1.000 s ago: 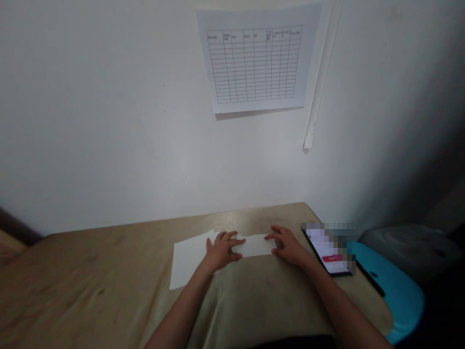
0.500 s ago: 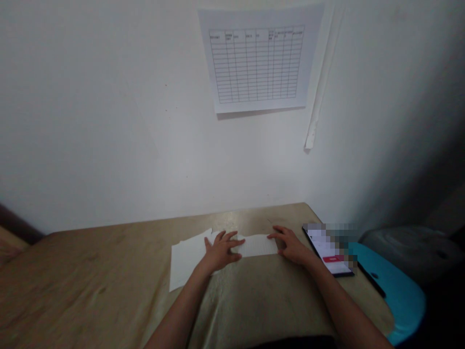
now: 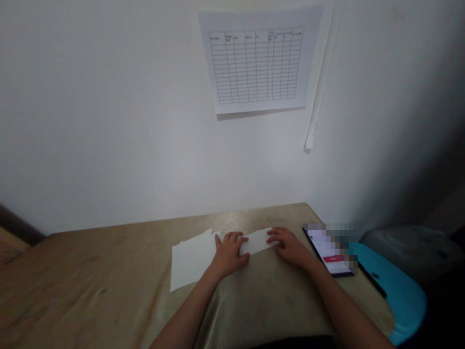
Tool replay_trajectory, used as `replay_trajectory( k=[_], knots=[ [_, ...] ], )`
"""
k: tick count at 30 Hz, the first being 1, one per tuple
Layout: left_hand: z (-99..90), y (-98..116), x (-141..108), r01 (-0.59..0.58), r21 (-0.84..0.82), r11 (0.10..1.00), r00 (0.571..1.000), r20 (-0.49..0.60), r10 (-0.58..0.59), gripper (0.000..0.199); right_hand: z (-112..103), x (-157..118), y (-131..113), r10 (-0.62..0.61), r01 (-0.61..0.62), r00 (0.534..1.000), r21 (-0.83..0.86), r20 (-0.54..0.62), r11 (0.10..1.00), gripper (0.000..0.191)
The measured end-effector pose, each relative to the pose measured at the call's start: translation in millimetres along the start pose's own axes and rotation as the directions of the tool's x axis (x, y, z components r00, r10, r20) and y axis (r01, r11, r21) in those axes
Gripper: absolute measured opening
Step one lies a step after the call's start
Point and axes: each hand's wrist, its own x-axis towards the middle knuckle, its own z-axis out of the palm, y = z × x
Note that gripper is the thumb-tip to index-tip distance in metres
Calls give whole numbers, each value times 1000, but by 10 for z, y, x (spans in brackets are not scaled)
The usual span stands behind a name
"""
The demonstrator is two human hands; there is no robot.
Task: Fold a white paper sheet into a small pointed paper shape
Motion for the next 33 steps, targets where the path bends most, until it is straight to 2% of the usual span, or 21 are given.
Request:
replay_trajectory(
  k=[5,11,18,27,33],
  knots=[
    [97,166,13,75,30,997,994,-87,-72,49,89,29,-93,52,-52,999,-68,-5,996,26],
    [172,250,43,124,23,992,986,-112,-121,54,142,70,-153,51,-49,999,-120,11,992,42],
    [149,205,50,54,13,998,994,-94,-53,47,126,62,-213,38,-38,999,-137,-2,990,37],
    [140,344,67,137,-18,990,982,-131,-138,48,213,97,-233,93,-95,995,-163,-21,982,46],
    [181,354,88,143,-17,990,978,-148,-144,47,228,132,-255,122,-125,992,-159,-29,979,47]
  ],
)
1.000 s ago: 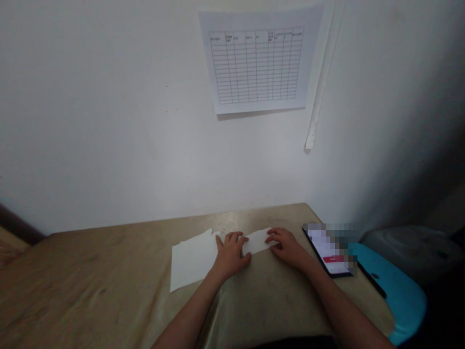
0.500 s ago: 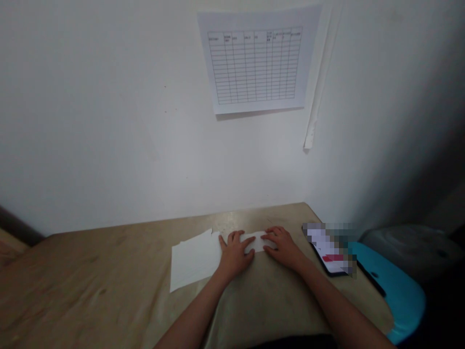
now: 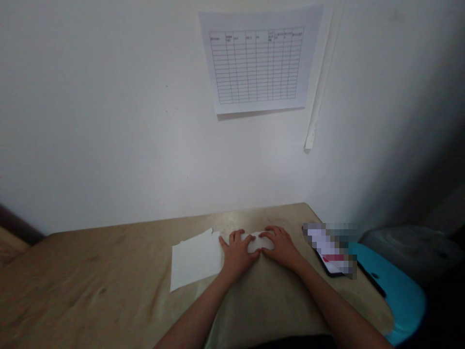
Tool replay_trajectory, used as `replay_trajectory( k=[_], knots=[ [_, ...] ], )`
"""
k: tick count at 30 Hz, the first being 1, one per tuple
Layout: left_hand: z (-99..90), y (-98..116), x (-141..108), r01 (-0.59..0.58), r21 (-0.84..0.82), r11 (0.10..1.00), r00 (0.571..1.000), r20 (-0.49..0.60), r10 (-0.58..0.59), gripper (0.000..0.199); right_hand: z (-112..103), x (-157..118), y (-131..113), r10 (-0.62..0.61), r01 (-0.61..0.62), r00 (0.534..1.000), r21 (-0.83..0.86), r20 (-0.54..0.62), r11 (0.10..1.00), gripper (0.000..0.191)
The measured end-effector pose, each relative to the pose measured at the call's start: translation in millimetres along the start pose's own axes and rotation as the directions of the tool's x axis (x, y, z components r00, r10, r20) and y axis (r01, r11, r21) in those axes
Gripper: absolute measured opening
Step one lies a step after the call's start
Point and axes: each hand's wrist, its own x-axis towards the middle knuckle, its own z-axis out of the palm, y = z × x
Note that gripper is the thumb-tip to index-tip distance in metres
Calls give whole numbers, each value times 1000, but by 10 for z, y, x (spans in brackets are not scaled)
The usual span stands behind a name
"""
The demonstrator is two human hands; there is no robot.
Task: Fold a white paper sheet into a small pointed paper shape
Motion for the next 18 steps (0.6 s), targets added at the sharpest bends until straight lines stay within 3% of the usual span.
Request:
replay_trajectory(
  k=[18],
  knots=[
    [-14,-142,67,-11,1,1000,997,82,10,46,-134,7,53,38,-42,991,30,131,999,54]
  ],
)
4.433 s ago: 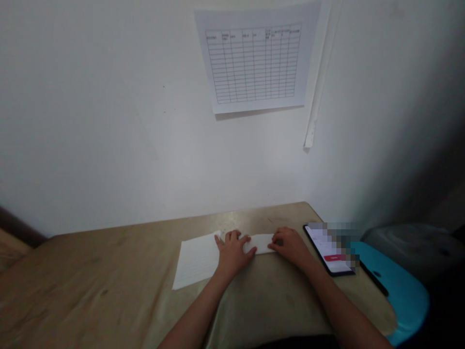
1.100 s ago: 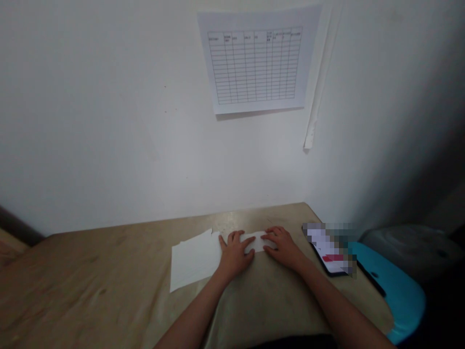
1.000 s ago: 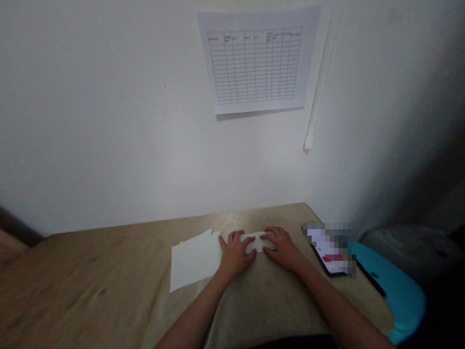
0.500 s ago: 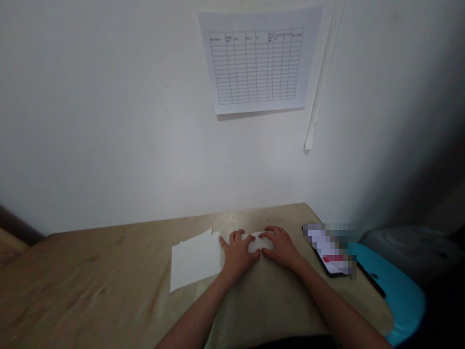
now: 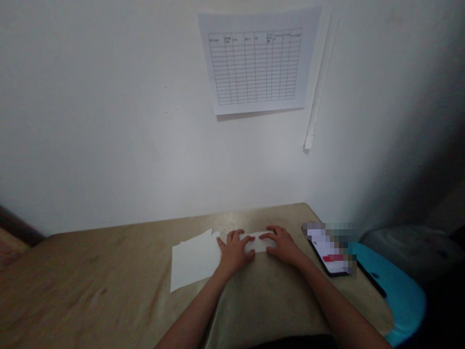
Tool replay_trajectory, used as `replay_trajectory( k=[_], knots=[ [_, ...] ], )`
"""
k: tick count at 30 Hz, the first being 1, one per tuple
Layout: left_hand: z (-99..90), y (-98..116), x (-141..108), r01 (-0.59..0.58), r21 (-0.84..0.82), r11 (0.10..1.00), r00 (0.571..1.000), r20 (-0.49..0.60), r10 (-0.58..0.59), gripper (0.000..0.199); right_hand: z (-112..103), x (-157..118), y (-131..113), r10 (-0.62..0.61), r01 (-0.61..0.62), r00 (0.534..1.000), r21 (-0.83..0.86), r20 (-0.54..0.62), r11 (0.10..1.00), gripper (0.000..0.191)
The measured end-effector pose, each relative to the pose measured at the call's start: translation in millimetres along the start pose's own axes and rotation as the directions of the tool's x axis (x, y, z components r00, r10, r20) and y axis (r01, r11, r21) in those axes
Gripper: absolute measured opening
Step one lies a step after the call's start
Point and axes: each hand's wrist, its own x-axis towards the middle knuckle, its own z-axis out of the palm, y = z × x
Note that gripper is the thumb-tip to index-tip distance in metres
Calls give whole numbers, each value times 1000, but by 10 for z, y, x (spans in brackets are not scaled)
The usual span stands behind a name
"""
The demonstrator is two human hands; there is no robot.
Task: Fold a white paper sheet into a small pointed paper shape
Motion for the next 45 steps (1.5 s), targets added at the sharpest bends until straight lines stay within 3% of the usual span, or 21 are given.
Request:
replay_trajectory(
  k=[9,23,28,37,45],
  knots=[
    [-57,-126,-3,-28,-12,1000,999,29,28,42,-34,-8,151,77,-76,997,-39,20,996,56],
    [-179,-411,19,-86,-17,996,984,156,88,46,-63,-18,374,10,-10,1000,34,-8,999,59],
    [-154,-467,27,-111,-21,994,983,147,113,50,-88,-21,424,-13,12,1000,33,8,999,58],
    [-148,-271,-40,-95,34,995,995,20,94,33,-84,-60,331,0,0,999,-2,-38,1000,51],
    [34,35,-77,24,82,996,995,-101,-15,48,83,-68,33,76,-91,985,-95,-153,991,52]
  ],
)
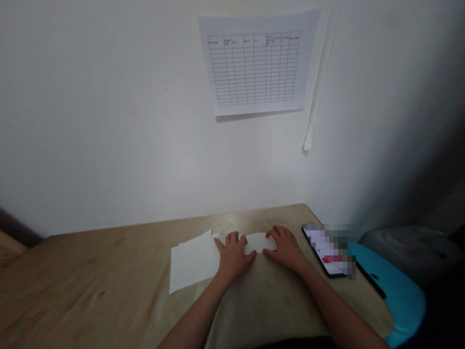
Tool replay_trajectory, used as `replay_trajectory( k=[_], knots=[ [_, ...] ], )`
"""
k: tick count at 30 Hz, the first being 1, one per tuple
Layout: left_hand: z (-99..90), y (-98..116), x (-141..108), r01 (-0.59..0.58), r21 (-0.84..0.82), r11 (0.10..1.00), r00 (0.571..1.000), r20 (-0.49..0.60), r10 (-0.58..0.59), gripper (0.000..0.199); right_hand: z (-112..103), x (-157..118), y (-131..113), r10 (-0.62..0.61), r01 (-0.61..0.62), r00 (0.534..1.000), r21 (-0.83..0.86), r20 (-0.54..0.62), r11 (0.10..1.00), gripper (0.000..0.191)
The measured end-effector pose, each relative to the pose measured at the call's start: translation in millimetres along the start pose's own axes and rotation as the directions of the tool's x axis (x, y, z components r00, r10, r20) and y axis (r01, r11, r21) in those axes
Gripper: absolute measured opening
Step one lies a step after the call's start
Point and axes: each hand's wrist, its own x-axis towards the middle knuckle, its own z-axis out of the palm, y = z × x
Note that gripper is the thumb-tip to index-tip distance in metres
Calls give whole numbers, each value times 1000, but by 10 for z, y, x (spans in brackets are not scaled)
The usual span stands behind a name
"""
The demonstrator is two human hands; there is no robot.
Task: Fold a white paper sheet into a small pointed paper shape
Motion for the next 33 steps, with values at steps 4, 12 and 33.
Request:
replay_trajectory(
  k=[4,12,33],
  knots=[
    [6,69,-11,32,11,999,999,-6,-32,57,84,19,-47,27,-27,999,-27,-26,999,58],
    [2,152,-13,82,26,996,997,2,-82,66,123,51,-80,64,-65,997,-37,-38,997,61],
    [-102,-137,80,66,-92,994,983,179,-49,42,-113,137,220,17,-31,993,110,119,993,55]
  ],
)
